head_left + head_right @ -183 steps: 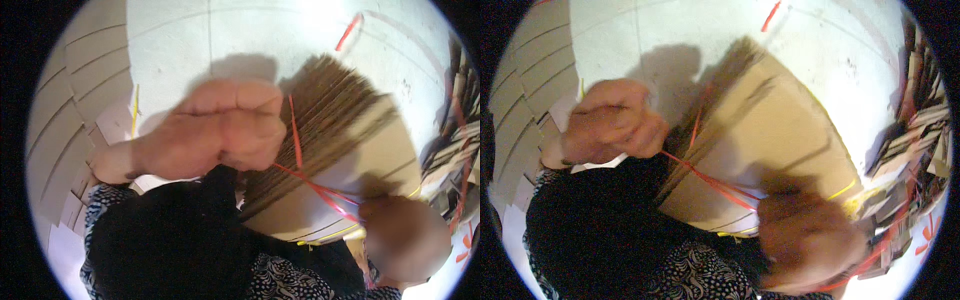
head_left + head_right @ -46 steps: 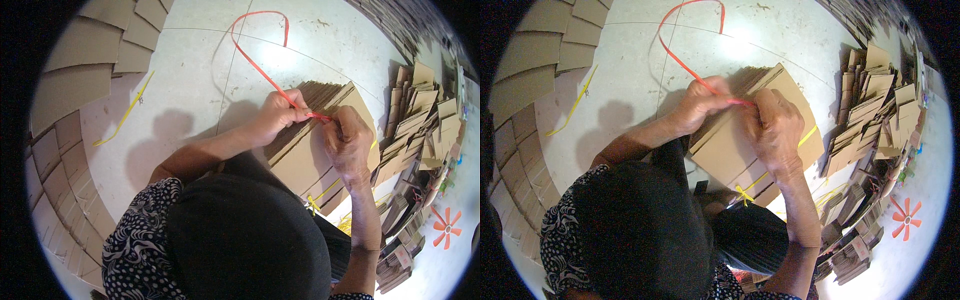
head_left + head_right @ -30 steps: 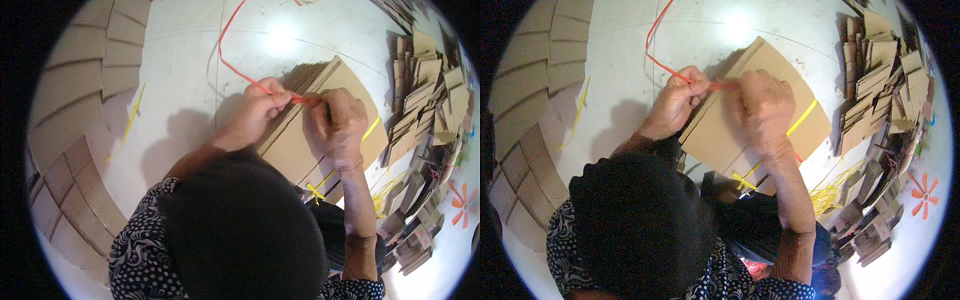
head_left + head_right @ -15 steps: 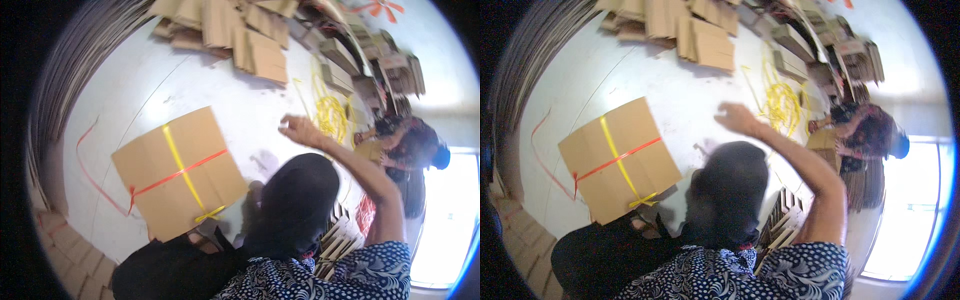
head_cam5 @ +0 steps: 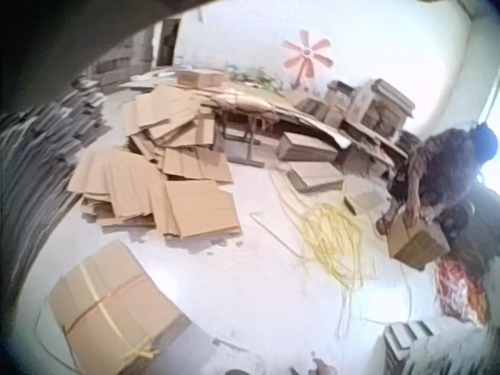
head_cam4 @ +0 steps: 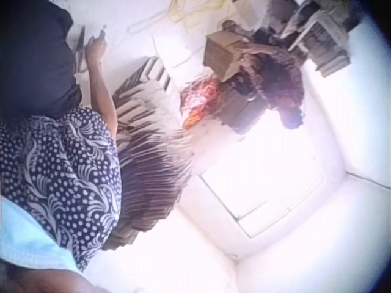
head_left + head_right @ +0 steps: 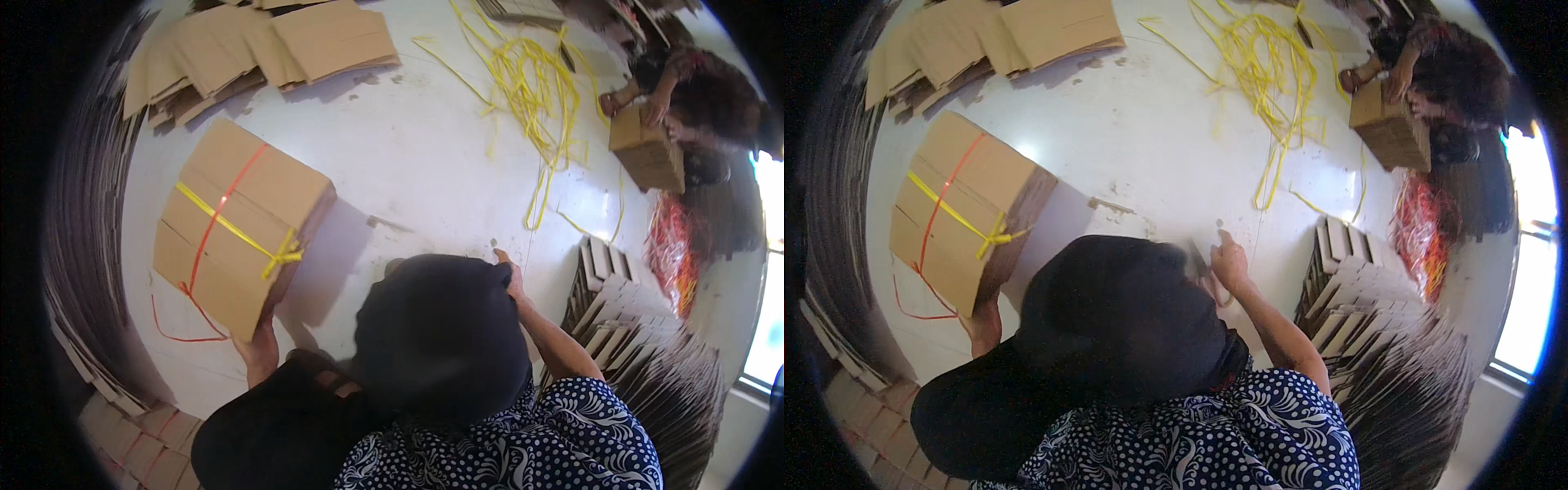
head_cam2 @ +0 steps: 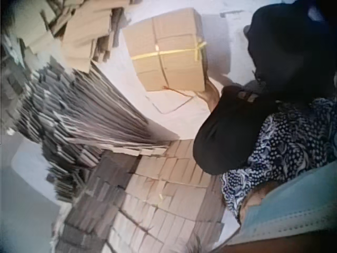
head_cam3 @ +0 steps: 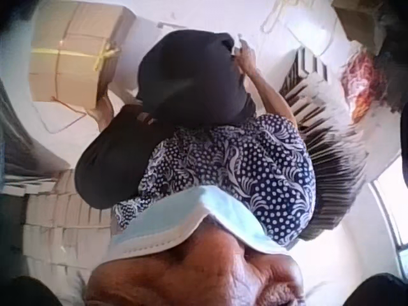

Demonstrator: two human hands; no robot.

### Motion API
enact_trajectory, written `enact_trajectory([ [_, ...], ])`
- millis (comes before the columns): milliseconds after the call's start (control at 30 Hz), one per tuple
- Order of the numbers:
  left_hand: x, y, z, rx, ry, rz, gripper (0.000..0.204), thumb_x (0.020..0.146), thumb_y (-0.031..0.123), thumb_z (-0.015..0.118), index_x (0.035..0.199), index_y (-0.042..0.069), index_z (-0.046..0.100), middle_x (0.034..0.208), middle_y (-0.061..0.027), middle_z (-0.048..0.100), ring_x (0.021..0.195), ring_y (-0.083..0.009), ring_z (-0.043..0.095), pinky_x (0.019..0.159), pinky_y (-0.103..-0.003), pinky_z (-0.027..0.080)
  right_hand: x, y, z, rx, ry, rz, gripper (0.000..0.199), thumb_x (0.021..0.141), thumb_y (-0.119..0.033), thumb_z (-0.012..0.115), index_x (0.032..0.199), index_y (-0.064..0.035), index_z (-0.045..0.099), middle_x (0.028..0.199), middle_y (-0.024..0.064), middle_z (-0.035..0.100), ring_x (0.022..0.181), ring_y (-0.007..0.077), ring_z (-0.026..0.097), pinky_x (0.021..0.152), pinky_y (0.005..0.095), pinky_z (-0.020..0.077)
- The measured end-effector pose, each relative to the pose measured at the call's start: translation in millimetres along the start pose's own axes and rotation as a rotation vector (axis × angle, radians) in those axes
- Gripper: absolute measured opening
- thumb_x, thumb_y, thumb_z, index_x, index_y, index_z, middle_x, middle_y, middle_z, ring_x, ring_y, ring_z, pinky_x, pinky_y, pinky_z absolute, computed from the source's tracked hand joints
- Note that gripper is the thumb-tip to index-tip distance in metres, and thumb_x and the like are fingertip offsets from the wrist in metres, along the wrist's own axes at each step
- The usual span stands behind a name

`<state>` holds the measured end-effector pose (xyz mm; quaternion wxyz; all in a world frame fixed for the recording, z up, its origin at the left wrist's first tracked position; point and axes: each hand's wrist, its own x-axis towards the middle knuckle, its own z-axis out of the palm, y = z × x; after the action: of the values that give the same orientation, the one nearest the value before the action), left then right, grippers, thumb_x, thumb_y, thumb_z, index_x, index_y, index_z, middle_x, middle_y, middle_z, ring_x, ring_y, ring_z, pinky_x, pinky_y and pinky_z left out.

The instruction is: The person gathers flat cardboard pieces, stacks them, and ties the stacks with yellow and red plastic straps using scissors to cut the straps. The person then places the tied bundles aside and repeats the process with additional cardboard pieces.

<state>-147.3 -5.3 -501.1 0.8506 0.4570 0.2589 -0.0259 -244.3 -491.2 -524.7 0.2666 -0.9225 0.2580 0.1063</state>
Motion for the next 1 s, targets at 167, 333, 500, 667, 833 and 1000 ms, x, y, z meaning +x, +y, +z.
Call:
enact_trajectory([
  [167,37,15,26,0.098,-0.116,-0.221,0.054,0.094,0.039,0.047,0.137,0.008,0.036,0.139,-0.0093,0.040,0.124,-0.0277,0.043,0.097,-0.046,0.039,-18,47,14,0.014,0.083,0.031,0.036,0.081,-0.008,0.058,0.116,-0.0038,0.053,0.071,0.0183,0.060,0.064,0.0321,0.060,0.061,0.0416,0.0472],
  [333,22,42,34,0.682,-0.370,-0.404,0.051,0.093,0.042,0.051,0.123,0.000,0.048,0.125,-0.0133,0.053,0.109,-0.0248,0.055,0.086,-0.038,0.046,-36,52,8,0.121,0.230,0.033,0.035,0.082,-0.006,0.060,0.116,-0.0038,0.054,0.065,0.0131,0.053,0.058,0.0274,0.053,0.058,0.0394,0.0450],
  [500,1,113,7,0.787,-0.404,-0.371,0.038,0.093,0.038,0.054,0.095,0.000,0.056,0.091,-0.0124,0.062,0.080,-0.0187,0.061,0.071,-0.029,0.049,-76,37,-4,0.094,0.086,-0.153,0.046,0.081,-0.008,0.063,0.124,-0.0025,0.049,0.091,0.0172,0.058,0.086,0.0342,0.057,0.074,0.0417,0.0464],
  [667,21,129,35,0.503,0.171,0.115,0.010,0.091,0.013,0.057,0.097,0.007,0.054,0.078,0.0011,0.053,0.070,-0.0085,0.048,0.062,-0.023,0.039,-98,64,38,0.154,-0.028,-0.087,0.059,0.084,-0.014,0.063,0.137,-0.0074,0.038,0.118,0.0204,0.053,0.105,0.0372,0.053,0.086,0.0420,0.0454],
  [833,47,87,33,0.438,0.097,0.188,0.029,0.087,0.017,0.061,0.110,0.000,0.059,0.105,-0.0086,0.063,0.099,-0.0154,0.057,0.085,-0.026,0.043,-72,231,115,0.871,0.105,0.184,0.066,0.083,-0.016,0.070,0.139,-0.0068,0.037,0.087,0.0063,0.058,0.074,0.0161,0.057,0.064,0.0282,0.0467],
  [1000,54,56,50,0.343,-0.223,0.057,0.047,0.094,0.039,0.045,0.125,0.004,0.050,0.118,-0.0096,0.060,0.114,-0.0184,0.052,0.094,-0.035,0.034,-56,145,-2,0.210,0.085,0.189,0.066,0.083,-0.014,0.070,0.140,-0.0061,0.037,0.080,0.0023,0.056,0.069,0.0121,0.053,0.060,0.0246,0.0433],
])
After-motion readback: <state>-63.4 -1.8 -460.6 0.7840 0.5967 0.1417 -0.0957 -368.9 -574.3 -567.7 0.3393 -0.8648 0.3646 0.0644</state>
